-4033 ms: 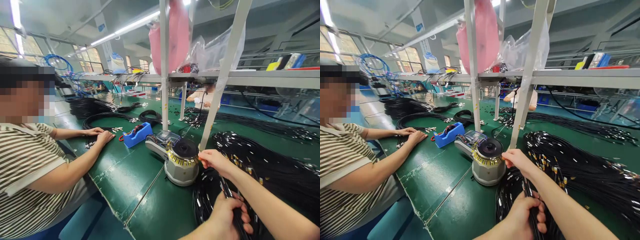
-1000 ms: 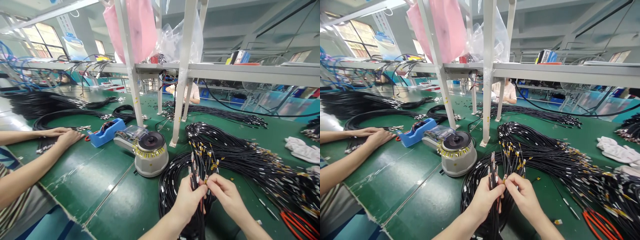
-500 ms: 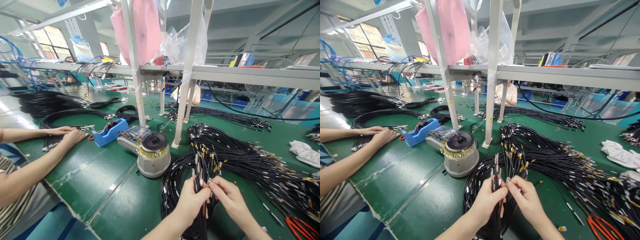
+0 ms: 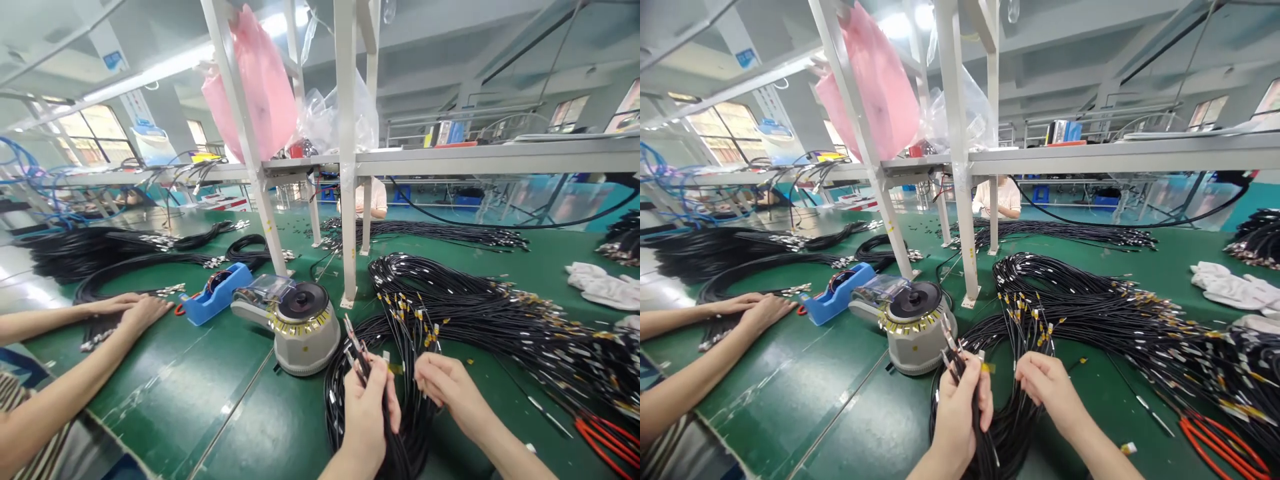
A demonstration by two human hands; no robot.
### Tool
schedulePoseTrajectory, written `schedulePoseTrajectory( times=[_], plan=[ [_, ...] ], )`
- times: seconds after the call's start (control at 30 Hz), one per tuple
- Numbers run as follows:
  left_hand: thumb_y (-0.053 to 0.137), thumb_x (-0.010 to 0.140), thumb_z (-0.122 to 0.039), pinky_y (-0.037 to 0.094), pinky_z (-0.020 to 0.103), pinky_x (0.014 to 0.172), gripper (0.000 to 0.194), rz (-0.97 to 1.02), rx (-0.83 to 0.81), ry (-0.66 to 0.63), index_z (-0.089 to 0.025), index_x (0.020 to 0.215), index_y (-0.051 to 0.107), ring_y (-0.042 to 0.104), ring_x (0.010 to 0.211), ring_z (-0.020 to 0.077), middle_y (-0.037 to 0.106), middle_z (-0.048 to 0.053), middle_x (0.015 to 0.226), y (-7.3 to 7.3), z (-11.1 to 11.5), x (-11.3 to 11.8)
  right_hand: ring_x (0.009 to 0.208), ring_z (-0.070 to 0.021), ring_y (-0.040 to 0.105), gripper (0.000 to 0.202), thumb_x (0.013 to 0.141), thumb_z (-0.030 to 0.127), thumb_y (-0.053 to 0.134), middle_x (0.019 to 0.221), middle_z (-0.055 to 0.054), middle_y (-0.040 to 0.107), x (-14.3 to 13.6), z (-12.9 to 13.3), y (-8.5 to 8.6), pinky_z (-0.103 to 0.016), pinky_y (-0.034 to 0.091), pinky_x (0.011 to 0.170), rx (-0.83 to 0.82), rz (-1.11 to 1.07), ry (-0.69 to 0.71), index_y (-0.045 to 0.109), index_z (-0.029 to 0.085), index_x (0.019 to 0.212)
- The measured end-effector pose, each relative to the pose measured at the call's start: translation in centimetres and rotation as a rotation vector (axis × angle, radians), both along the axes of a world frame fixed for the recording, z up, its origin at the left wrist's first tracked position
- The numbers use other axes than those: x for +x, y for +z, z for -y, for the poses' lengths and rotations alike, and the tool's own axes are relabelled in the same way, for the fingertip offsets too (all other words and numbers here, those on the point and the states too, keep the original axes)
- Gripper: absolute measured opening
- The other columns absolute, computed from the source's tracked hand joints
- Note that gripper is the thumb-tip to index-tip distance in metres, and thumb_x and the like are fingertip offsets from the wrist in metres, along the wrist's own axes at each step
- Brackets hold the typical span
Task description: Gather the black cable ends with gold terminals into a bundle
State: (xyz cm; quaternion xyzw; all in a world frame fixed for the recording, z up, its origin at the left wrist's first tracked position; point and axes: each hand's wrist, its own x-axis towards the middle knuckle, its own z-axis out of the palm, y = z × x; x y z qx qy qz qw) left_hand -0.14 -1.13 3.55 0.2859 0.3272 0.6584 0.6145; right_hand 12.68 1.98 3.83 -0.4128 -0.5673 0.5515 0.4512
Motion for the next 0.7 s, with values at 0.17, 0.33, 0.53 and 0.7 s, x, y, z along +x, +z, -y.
schedulePoseTrajectory(
  times=[0.17, 0.33, 0.53, 0.7],
  plan=[
    [0.061, 0.071, -0.047, 0.026, 0.012, 0.024, 0.035, -0.027, -0.015, -0.065, -0.017, 0.068, 0.044, 0.029, 0.026, 0.0021, 0.041, -0.008, 0.042, -0.1, 0.0, 0.2, 0.058, -0.0147, 0.047, 0.027, 0.08, 0.041, 0.054, 0.056, 0.002, 0.05, -0.3, 0.5, 1.6, -0.029, 0.039, 0.059, 0.131, -0.087, -0.025, 0.063, 0.016, 0.084],
    [0.063, 0.07, -0.045, 0.026, 0.013, 0.023, 0.035, -0.015, -0.035, -0.083, -0.016, 0.064, 0.045, 0.029, 0.026, 0.0024, 0.039, -0.008, 0.039, -0.1, 0.1, 0.5, 0.065, -0.0158, 0.052, 0.02, 0.08, 0.036, 0.056, 0.066, 0.001, 0.055, -1.4, 1.6, 2.6, -0.03, 0.042, 0.066, 0.116, -0.045, 0.091, 0.056, 0.018, 0.072],
    [0.074, 0.058, -0.038, 0.026, 0.013, 0.025, 0.038, -0.052, -0.044, -0.169, -0.015, 0.073, 0.047, 0.032, 0.026, 0.0008, 0.047, -0.007, 0.05, 0.2, 0.5, 0.8, 0.059, -0.0119, 0.046, 0.026, 0.08, 0.033, 0.057, 0.063, 0.003, 0.05, -0.8, 1.3, 2.2, -0.025, 0.038, 0.06, 0.151, -0.071, -0.019, 0.05, 0.018, 0.061],
    [0.073, 0.059, -0.036, 0.021, 0.011, 0.025, 0.036, -0.092, -0.09, -0.06, -0.016, 0.07, 0.045, 0.027, 0.024, 0.0004, 0.037, -0.011, 0.039, 0.6, 0.8, 0.9, 0.064, -0.0136, 0.046, 0.022, 0.078, 0.033, 0.058, 0.065, 0.002, 0.051, -0.6, 0.9, 1.9, -0.025, 0.038, 0.061, 0.167, -0.02, -0.063, 0.055, 0.018, 0.064]
  ],
)
